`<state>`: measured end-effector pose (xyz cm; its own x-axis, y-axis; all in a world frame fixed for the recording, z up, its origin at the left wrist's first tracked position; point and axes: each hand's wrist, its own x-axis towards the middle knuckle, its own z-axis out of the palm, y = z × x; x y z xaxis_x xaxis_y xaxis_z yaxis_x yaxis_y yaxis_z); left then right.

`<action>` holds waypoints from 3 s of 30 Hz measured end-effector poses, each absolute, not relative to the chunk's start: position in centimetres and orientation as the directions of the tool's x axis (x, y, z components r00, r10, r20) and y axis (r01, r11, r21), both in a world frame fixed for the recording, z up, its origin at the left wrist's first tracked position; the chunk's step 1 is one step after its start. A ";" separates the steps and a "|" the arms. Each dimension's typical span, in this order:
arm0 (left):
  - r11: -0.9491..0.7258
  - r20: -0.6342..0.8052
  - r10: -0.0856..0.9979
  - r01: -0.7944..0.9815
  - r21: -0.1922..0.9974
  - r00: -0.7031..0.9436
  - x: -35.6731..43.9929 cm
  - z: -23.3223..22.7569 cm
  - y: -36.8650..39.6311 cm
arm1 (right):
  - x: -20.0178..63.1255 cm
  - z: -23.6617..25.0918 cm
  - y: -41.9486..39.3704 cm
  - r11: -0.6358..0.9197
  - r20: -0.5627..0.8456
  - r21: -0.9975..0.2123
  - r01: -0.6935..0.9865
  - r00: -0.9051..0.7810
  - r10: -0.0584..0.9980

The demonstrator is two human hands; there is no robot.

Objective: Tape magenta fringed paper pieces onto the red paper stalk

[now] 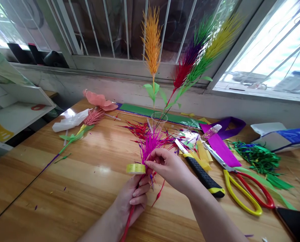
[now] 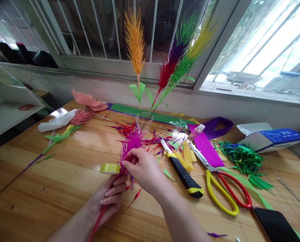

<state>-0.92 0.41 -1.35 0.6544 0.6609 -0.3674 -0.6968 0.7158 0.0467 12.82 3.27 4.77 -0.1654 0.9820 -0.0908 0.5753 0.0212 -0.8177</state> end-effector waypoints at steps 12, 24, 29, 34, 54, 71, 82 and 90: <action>0.678 -0.429 0.734 -0.541 0.498 0.526 -0.4 -0.5 -0.1 | 12.3 5.5 2.2 0.011 -0.005 -0.727 0.686 -0.021 1.000; 0.549 -0.475 0.835 -0.374 0.747 0.278 0.1 0.8 -1.1 | 13.3 6.2 -2.1 0.428 0.393 -0.641 0.637 -0.206 0.896; 0.528 -0.469 0.850 -0.392 0.754 0.241 0.1 0.2 -1.1 | 12.8 4.8 -3.2 0.501 0.459 -0.529 0.685 -0.266 0.848; 0.485 -0.424 0.874 -0.401 0.777 0.236 0.1 -0.2 -1.1 | 12.4 4.5 -3.5 0.487 0.439 -0.613 0.622 -0.244 0.865; 0.400 -0.298 0.907 -0.383 0.833 0.298 -0.5 -1.0 -1.3 | 13.9 2.2 -4.1 -0.003 -0.017 -0.997 0.083 -0.168 0.986; 0.353 -0.290 0.934 -0.403 0.845 0.208 -0.3 -1.2 -1.0 | 14.2 0.8 -3.4 -0.044 -0.066 -0.982 0.182 -0.120 0.991; 0.451 -0.392 0.892 -0.481 0.752 0.223 -0.3 -1.9 0.1 | 13.2 1.2 -3.5 -0.143 -0.128 -0.983 -0.116 -0.130 0.983; 0.453 -0.379 0.890 -0.381 0.806 0.255 -0.7 -1.4 0.1 | 13.4 1.2 -3.5 -0.092 -0.087 -0.995 -0.046 -0.108 0.990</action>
